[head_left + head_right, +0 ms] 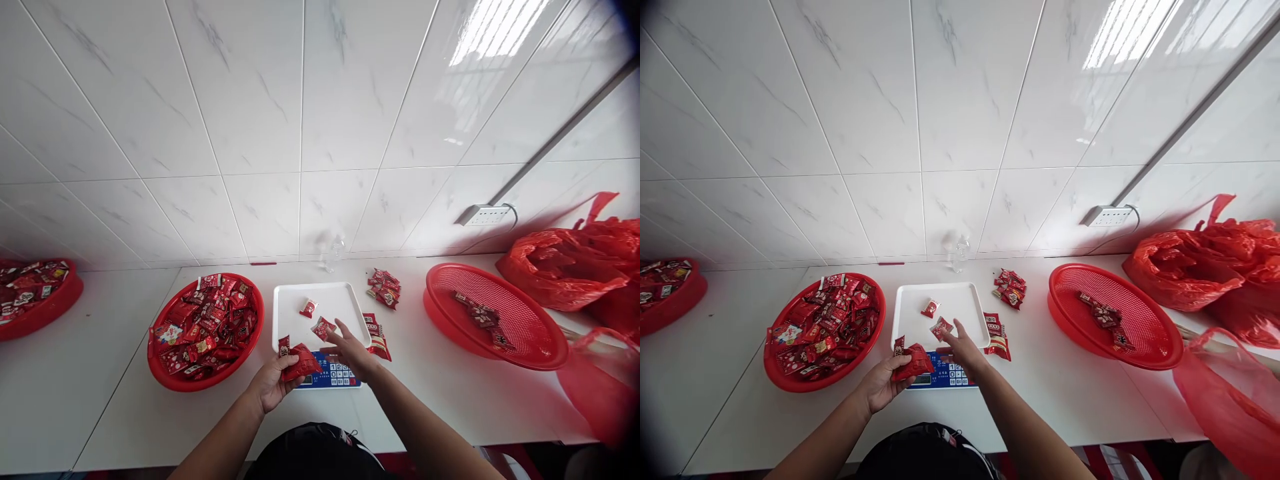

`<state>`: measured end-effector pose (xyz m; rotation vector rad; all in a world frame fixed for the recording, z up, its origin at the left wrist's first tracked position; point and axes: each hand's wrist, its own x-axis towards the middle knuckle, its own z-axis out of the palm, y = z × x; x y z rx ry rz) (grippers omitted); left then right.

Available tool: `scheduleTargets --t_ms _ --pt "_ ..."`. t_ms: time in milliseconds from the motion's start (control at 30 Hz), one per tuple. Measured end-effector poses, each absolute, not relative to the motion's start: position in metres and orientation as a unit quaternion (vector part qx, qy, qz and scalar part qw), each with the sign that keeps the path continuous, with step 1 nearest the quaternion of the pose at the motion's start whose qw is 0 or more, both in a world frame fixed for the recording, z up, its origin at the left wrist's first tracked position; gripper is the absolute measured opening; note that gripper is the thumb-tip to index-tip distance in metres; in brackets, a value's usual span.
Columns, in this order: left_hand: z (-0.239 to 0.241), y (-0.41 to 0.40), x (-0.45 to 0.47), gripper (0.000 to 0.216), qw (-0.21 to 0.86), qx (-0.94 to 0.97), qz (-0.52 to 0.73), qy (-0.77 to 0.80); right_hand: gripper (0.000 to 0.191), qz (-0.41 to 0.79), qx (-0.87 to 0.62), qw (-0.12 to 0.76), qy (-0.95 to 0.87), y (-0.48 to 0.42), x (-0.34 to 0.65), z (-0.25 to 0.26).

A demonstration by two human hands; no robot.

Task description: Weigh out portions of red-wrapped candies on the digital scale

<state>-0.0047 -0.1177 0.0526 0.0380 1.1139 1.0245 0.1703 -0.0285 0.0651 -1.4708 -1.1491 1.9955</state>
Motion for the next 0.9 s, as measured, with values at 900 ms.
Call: scheduleTargets --t_ms 900 --pt "0.051 -0.129 -0.008 0.043 0.63 0.178 0.434 0.619 0.036 0.681 -0.533 0.277 -0.418 -0.024 0.184 0.053"
